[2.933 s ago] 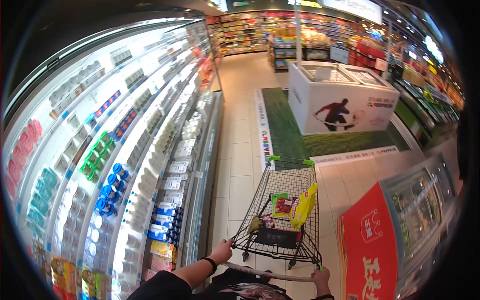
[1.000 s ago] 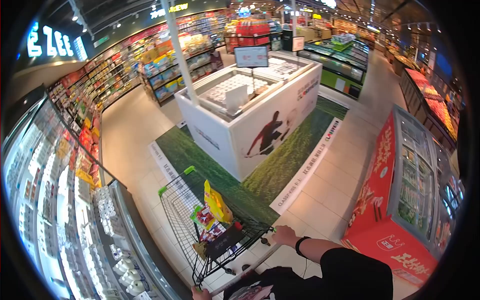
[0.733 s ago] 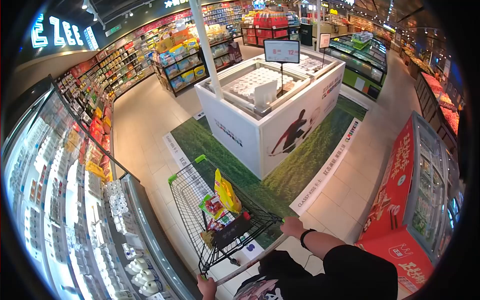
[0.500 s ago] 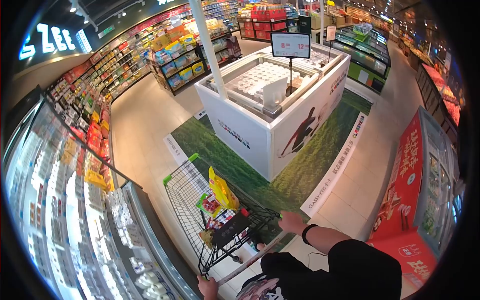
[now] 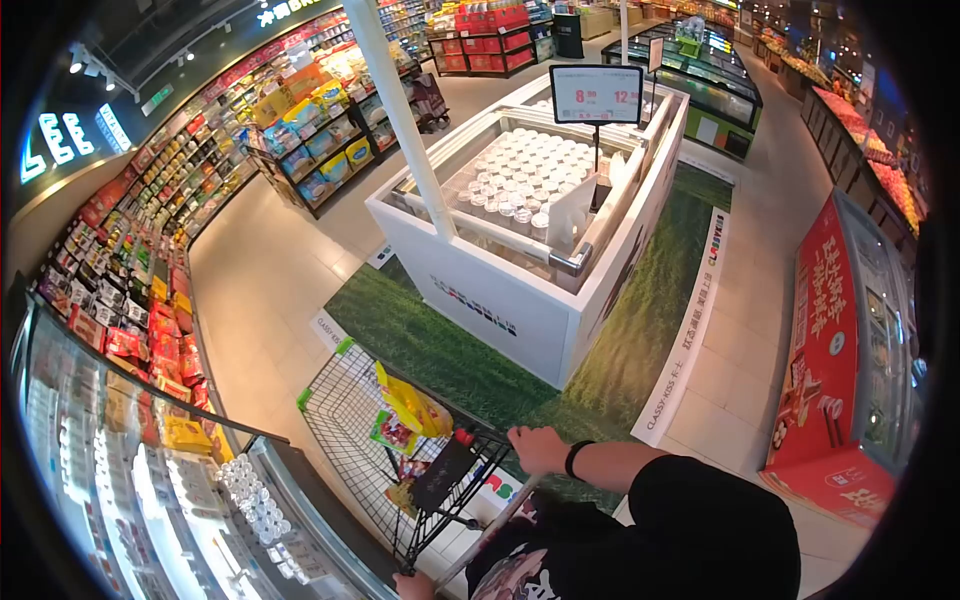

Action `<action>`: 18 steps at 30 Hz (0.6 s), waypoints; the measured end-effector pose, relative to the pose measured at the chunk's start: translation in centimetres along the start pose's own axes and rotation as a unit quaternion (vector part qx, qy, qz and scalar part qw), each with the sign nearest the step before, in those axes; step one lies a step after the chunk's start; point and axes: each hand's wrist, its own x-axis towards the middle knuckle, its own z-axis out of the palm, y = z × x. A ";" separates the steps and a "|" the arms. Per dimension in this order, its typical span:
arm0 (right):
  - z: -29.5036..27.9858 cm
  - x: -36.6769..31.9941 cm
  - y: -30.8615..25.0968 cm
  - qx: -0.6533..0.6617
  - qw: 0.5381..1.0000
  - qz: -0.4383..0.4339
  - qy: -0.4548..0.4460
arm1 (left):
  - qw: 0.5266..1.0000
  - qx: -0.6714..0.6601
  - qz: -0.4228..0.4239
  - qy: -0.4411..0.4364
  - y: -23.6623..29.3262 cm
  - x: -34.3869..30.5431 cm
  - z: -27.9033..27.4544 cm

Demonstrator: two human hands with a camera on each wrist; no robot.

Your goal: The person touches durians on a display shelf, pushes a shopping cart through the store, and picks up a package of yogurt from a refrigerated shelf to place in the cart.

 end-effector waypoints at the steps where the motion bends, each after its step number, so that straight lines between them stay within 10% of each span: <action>1: -0.7 1.4 -0.8 -0.003 1.000 0.006 -0.001 | 1.000 0.007 -0.014 0.001 0.7 1.9 -0.4; 15: -4.0 23.4 -6.7 0.064 0.986 0.149 -0.026 | 0.999 -0.017 0.007 -0.037 8.1 24.9 -6.7; 18: -4.7 28.1 -7.6 0.054 0.989 0.137 -0.014 | 0.994 0.031 0.024 0.097 7.0 32.9 -3.2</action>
